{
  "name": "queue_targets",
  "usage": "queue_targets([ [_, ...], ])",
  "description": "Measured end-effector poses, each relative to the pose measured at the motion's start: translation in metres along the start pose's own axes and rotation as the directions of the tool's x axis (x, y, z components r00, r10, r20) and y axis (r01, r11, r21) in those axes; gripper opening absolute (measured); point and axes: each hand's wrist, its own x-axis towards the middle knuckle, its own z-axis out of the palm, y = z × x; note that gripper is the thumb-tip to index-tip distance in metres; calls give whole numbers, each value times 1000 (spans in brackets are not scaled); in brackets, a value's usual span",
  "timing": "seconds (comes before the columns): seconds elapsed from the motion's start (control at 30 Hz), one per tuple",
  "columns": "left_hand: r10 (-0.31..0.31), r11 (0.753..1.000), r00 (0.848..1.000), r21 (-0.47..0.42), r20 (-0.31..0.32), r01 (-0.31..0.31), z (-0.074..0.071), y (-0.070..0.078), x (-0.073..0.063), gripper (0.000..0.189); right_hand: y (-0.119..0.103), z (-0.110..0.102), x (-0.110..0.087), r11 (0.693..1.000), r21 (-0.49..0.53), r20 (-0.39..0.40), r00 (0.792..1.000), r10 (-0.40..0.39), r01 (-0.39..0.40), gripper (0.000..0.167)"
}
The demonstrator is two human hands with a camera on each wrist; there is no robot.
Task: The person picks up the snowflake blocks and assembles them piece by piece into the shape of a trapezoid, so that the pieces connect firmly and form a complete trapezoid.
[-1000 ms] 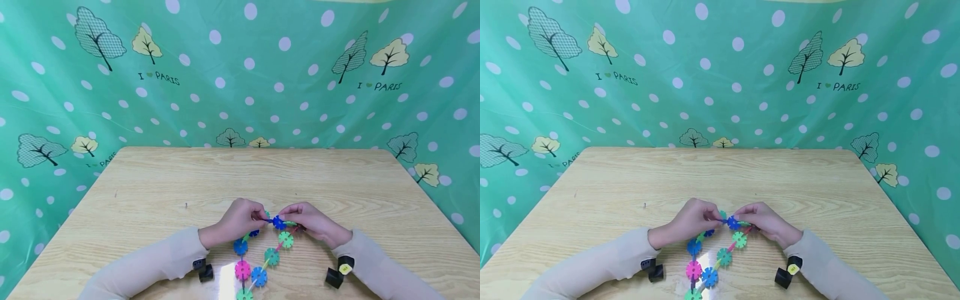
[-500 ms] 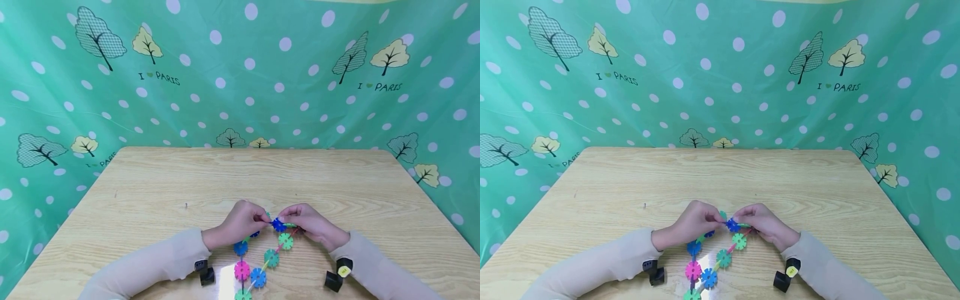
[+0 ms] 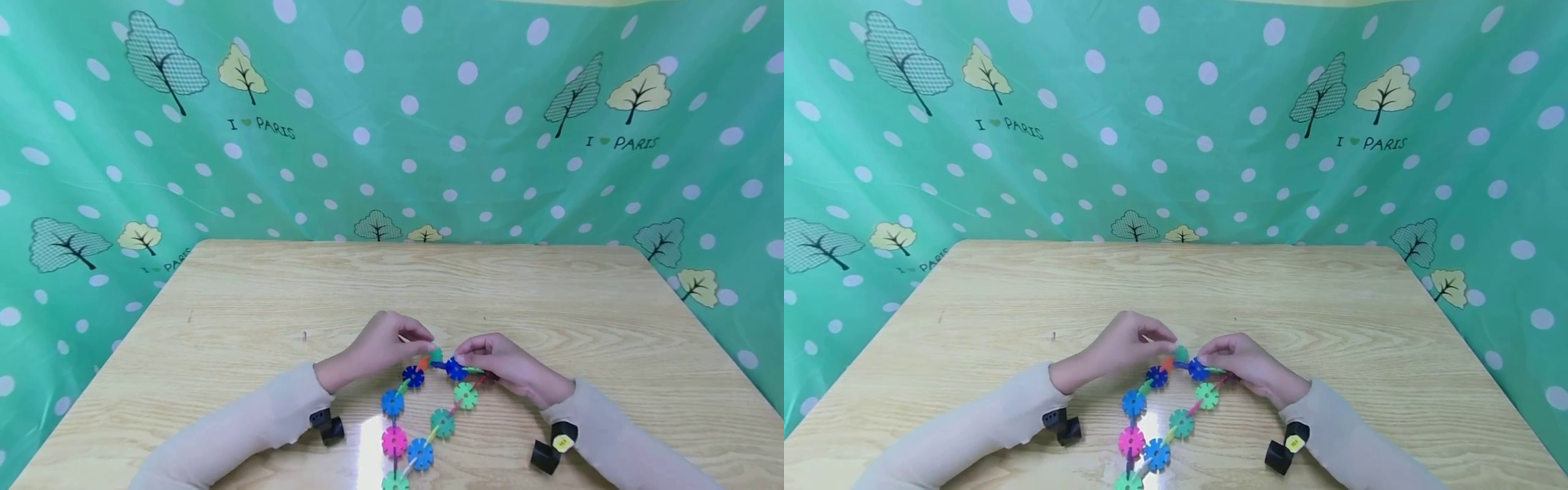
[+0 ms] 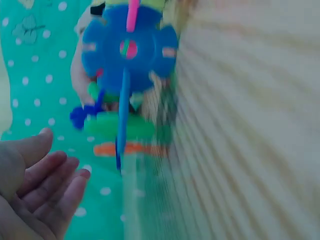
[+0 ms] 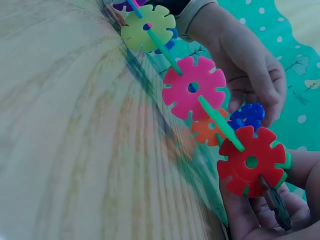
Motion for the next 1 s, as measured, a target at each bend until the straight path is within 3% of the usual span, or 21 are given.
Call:
queue_targets([
  [0.1,-58,998,998,16,5,58,-4,-6,0,17,1,-2,-2,1000,6,1,1000,6,-6,11],
  [0.27,-128,991,984,-25,125,132,-2,-10,-2,32,1,-5,-5,999,33,10,1000,13,-13,12],
  [0.37,-144,987,976,-47,161,153,3,-11,-2,42,1,-6,-7,999,31,-1,1000,17,-17,15],
  [0.57,-163,985,974,-37,155,171,13,-13,1,51,3,-7,-9,1000,13,-21,1000,7,-6,16],
  [0.8,-176,982,974,-44,142,184,18,-14,3,46,3,-7,-8,1000,-11,-12,1000,-15,15,13],
  [1.0,-228,956,963,-152,146,249,17,-17,1,45,1,-7,-7,999,-35,24,999,-34,35,13],
])
